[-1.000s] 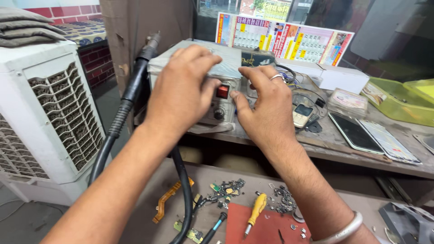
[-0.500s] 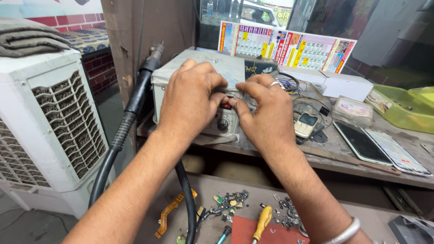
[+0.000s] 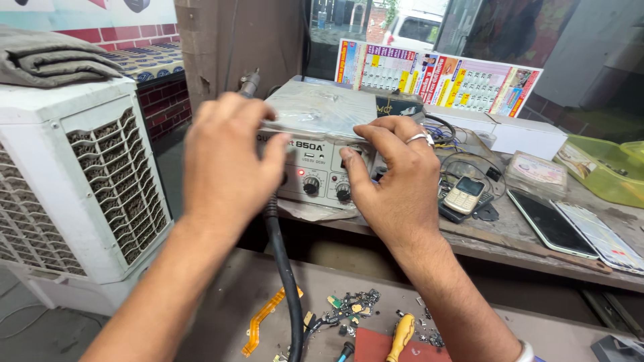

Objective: The person uses a soldering iron and tweezers to remove a small component from a circuit board. They clean the soldering iron tip on a sponge and switch to a hot air rework station to heat and remove additional components from the board.

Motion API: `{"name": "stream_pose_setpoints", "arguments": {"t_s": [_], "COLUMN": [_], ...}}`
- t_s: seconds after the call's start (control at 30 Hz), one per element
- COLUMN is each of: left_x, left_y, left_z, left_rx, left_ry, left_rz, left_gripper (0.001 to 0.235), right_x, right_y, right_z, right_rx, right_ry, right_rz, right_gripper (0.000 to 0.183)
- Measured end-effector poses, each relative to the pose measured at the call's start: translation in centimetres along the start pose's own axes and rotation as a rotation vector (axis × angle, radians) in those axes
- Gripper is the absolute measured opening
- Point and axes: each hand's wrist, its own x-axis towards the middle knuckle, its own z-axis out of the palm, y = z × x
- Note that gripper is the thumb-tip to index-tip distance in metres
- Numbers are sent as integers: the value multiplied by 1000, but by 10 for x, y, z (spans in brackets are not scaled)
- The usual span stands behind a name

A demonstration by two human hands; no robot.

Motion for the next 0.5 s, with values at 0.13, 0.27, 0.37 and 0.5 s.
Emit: {"name": "stream_pose_setpoints", "arguments": {"t_s": [0.13,0.27,0.37,0.5], "left_x": [-7,-17,-21,-27], "left_y": [-30,-54,-67,-83], "left_z": [-20,-24,-15,-3], "left_rx": [262,165,-181,-632], "left_ry": [-81,-401,-518,-489], "left_rz": [-159,-509,-734,-871], "left_gripper": [41,46,42,34], "right_x": [2,-1,-3,-6], "right_y": [-3,-7,-12,-18], "right_z": [-1,-4,-7,-13], "right_rx": [1,5,10,18], "right_ry": [16,23,20,10], "right_rz": [8,2,-2,-1], "right_gripper": [24,22,23,21]}}
